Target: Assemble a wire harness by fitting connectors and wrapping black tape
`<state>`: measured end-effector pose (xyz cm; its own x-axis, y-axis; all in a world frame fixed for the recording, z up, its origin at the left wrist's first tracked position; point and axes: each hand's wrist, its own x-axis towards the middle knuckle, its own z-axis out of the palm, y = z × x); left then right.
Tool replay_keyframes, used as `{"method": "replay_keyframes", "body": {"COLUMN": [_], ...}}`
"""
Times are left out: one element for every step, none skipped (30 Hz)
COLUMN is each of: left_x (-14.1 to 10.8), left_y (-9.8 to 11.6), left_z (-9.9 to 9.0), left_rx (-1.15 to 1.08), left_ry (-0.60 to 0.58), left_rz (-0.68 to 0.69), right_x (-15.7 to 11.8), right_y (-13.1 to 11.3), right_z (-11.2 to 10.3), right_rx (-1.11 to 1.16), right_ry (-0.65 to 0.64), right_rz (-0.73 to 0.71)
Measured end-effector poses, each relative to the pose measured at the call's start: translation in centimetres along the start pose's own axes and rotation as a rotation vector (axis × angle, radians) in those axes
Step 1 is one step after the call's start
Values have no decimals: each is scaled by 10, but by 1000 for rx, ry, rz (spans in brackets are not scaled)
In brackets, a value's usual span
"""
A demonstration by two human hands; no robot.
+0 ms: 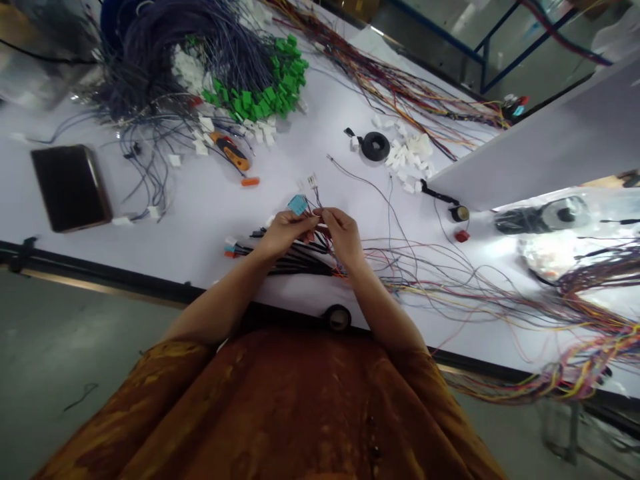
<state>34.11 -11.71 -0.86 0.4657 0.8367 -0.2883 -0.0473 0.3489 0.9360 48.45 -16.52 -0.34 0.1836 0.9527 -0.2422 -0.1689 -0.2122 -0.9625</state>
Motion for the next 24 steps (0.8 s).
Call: {"method": "replay_keyframes", "body": {"left_x": [-1,-2,-2,-3,-4,-4,-4,-5,-5,-5,-5,-4,-4,-4,-3,-3,-3,-3,-3,-4,-4,-5,-5,-6], "left_y": [1,2,2,3,3,4,4,4,4,3,3,2,1,0,-1,-1,-1,-1,0,1,2,3,4,5], "left_z": [1,2,3,4,5,6,7,8,8,9,9,9,9,10,10,10,10,10,11,11,10,10,9,9], "left_rx": [4,7,9,8,7,6,6,8,8,9,7,3,-3,-9,-16,-20,-23,-24,-24,-22,-18,-11,0,11], "left_ry": [1,4,6,12,18,23,26,25,24,21,22,25,29,33,40,46,51,55,58,58,52,40,25,10], "left_rz": [3,6,8,13,19,25,28,28,28,26,25,26,28,31,33,37,42,49,57,65,74,81,88,95], "right_x": [-2,-3,-4,-4,-5,-5,-6,-8,-9,-11,-13,-15,-16,-18,-20,-21,-22,-22,-22,-21,-20,-18,-15,-12], "right_y": [5,9,12,15,16,17,16,16,14,13,11,9,8,7,6,5,5,4,4,3,3,1,0,-2], "right_z": [2,4,5,6,6,7,7,8,9,10,10,11,12,13,14,15,16,17,18,18,17,17,16,15], "right_rx": [-3,-3,-4,-11,-28,-52,-82,-113,-140,-156,-164,-168,-177,-191,-214,-242,-270,-293,-311,-323,-326,-323,-309,-284], "right_ry": [15,28,39,46,53,60,68,75,75,71,64,57,54,57,63,70,76,79,80,81,82,78,65,41], "right_rz": [-12,-29,-52,-78,-103,-121,-132,-137,-139,-145,-156,-171,-188,-205,-221,-236,-248,-262,-278,-288,-286,-266,-230,-185]}}
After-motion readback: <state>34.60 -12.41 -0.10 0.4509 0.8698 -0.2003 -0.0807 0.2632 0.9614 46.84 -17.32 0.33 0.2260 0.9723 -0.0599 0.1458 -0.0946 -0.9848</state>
